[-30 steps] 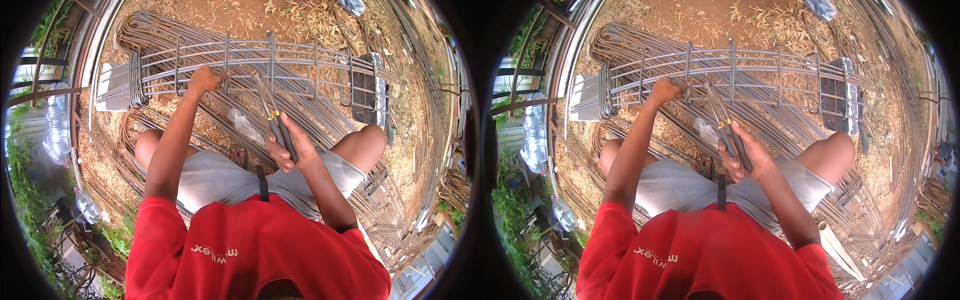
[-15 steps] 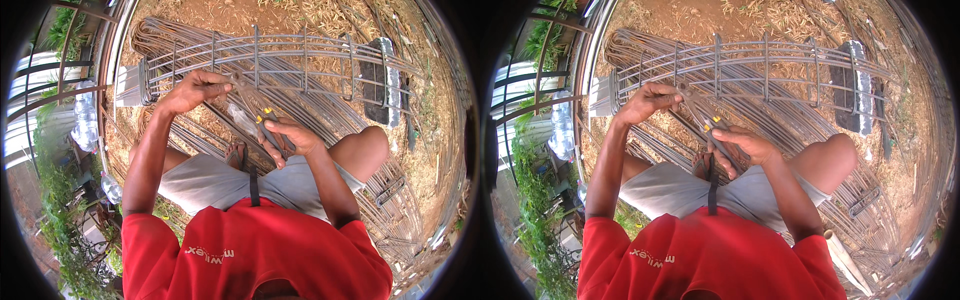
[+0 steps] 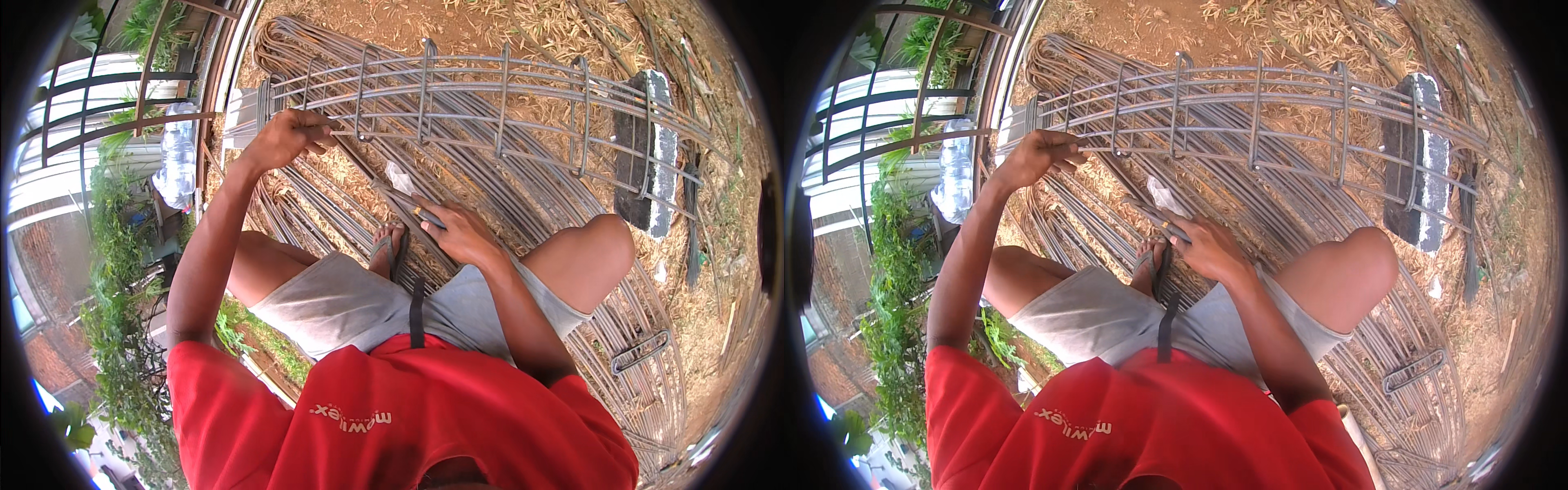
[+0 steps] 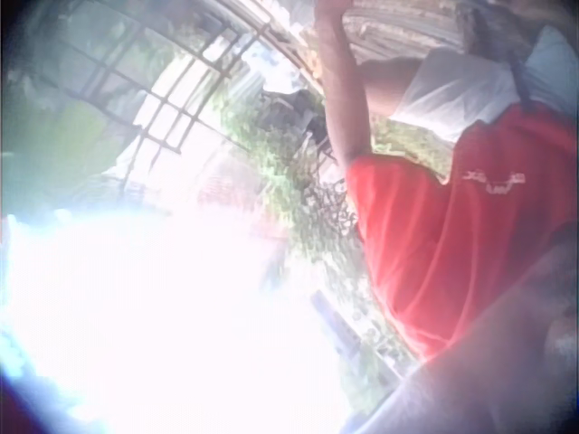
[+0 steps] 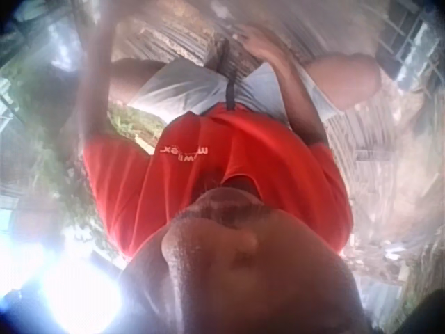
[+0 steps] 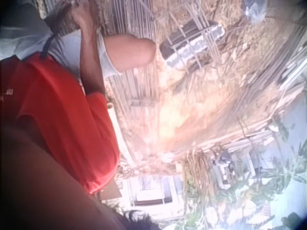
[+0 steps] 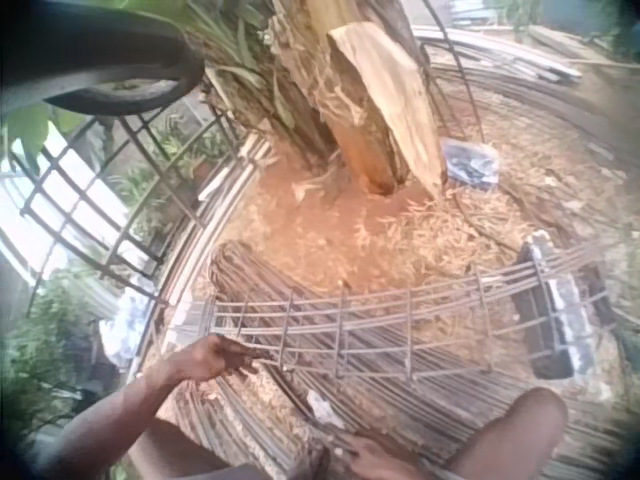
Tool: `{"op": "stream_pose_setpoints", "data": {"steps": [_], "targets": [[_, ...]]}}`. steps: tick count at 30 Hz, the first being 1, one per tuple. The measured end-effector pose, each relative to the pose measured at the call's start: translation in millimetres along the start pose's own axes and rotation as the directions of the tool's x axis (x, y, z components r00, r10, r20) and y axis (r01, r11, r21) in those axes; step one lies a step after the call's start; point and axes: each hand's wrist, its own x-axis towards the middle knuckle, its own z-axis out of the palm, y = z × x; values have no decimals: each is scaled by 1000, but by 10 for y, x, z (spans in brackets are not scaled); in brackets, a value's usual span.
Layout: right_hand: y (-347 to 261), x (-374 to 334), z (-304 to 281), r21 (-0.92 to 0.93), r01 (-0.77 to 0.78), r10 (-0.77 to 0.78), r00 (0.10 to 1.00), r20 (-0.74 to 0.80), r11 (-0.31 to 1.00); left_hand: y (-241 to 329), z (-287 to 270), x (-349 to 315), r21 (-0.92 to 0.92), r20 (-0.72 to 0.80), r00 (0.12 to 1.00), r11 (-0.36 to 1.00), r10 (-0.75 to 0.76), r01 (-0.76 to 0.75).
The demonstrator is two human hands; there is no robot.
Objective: The person sits on the ground and assembles a rebar mesh by tying intersecting steel bars with wire using pliers. The person repeatedly wraps wire around bar intersections and twists it to secure the mesh structure.
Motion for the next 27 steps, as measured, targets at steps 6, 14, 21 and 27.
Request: {"op": "stream_pose_setpoints", "data": {"steps": [6,14,21,27], "targets": [[-58,30,49,-406,65,-237,890,-389,912,404,332,-19,-523,62,998,852,15,20],[-152,154,-195,871,307,-152,951,-268,383,842,1529,40,-703,213,968,709,131,58],[-36,73,-339,911,306,-78,952,-296,276,972,1706,209,-726,53,995,687,90,-23],[-88,177,-331,958,216,-67,976,-206,192,1074,1687,185,-774,104,995,627,-13,89]]}}
